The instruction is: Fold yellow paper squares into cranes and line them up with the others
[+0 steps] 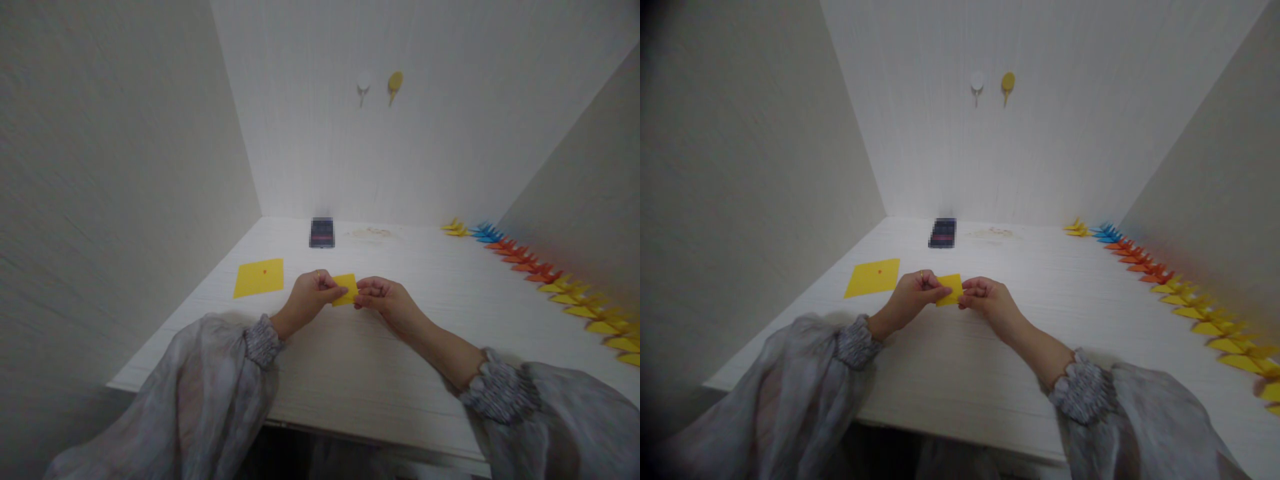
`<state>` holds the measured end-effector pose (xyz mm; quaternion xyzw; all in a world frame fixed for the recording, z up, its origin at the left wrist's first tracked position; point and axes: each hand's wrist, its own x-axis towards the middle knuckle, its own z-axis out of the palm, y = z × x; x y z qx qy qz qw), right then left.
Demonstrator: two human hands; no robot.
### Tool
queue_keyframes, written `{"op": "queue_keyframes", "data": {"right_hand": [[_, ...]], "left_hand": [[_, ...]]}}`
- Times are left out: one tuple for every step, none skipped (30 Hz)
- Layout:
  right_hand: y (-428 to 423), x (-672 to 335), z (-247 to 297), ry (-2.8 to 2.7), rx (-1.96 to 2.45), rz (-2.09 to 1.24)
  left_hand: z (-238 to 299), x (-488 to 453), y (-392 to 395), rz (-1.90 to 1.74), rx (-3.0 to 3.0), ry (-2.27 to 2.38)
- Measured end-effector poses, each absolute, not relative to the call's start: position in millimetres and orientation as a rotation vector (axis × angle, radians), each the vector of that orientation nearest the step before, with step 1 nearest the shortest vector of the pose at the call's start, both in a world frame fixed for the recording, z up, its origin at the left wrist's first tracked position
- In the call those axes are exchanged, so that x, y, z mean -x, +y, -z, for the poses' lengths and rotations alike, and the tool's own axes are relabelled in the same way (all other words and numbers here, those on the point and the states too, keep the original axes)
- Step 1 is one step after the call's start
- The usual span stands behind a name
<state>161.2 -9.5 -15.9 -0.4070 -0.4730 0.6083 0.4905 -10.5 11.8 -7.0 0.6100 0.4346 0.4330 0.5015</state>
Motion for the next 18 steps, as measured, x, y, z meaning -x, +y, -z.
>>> {"op": "queue_keyframes", "data": {"right_hand": [[-9.6,-160.9,15.3,-1.148,0.993,-1.479],[-9.8,-160.5,14.6,-1.145,0.999,-1.479],[-9.9,-160.2,13.8,-1.142,1.007,-1.479],[-10.1,-159.8,13.0,-1.140,1.015,-1.478],[-10.3,-159.6,12.2,-1.137,1.020,-1.478],[-10.5,-159.3,11.5,-1.135,1.021,-1.479],[-10.7,-159.2,11.0,-1.135,1.020,-1.481],[-11.0,-159.1,10.6,-1.135,1.018,-1.480],[-11.2,-159.0,10.3,-1.137,1.015,-1.479],[-11.5,-159.0,10.2,-1.141,1.012,-1.478],[-11.7,-158.9,10.0,-1.148,1.010,-1.475],[-11.9,-158.8,9.8,-1.155,1.009,-1.471],[-12.1,-158.7,9.6,-1.162,1.009,-1.468],[-12.2,-158.6,9.3,-1.167,1.007,-1.467],[-12.2,-158.5,9.1,-1.170,1.007,-1.466],[-12.2,-158.4,8.8,-1.171,1.006,-1.466],[-12.2,-158.4,8.6,-1.172,1.005,-1.467],[-12.2,-158.5,8.5,-1.174,1.003,-1.466]], "left_hand": [[7.7,10.5,12.2,-1.049,-1.476,1.050],[8.4,10.5,12.6,-1.049,-1.479,1.050],[9.2,10.5,13.0,-1.050,-1.480,1.049],[10.1,10.5,13.4,-1.051,-1.479,1.050],[10.8,10.5,13.7,-1.053,-1.476,1.051],[11.4,10.5,14.0,-1.056,-1.471,1.052],[11.7,10.4,14.2,-1.059,-1.466,1.052],[11.8,10.2,14.3,-1.061,-1.461,1.050],[11.6,9.9,14.3,-1.062,-1.456,1.046],[11.1,9.6,14.1,-1.063,-1.451,1.042],[10.3,9.2,13.8,-1.063,-1.447,1.038],[9.3,8.8,13.3,-1.064,-1.442,1.037],[8.2,8.5,12.7,-1.063,-1.435,1.037],[7.0,8.1,12.0,-1.062,-1.425,1.037],[5.8,7.9,11.4,-1.062,-1.412,1.035],[4.9,7.7,10.8,-1.062,-1.398,1.028],[4.2,7.6,10.4,-1.062,-1.385,1.019],[3.8,7.5,10.2,-1.063,-1.376,1.009]]}}
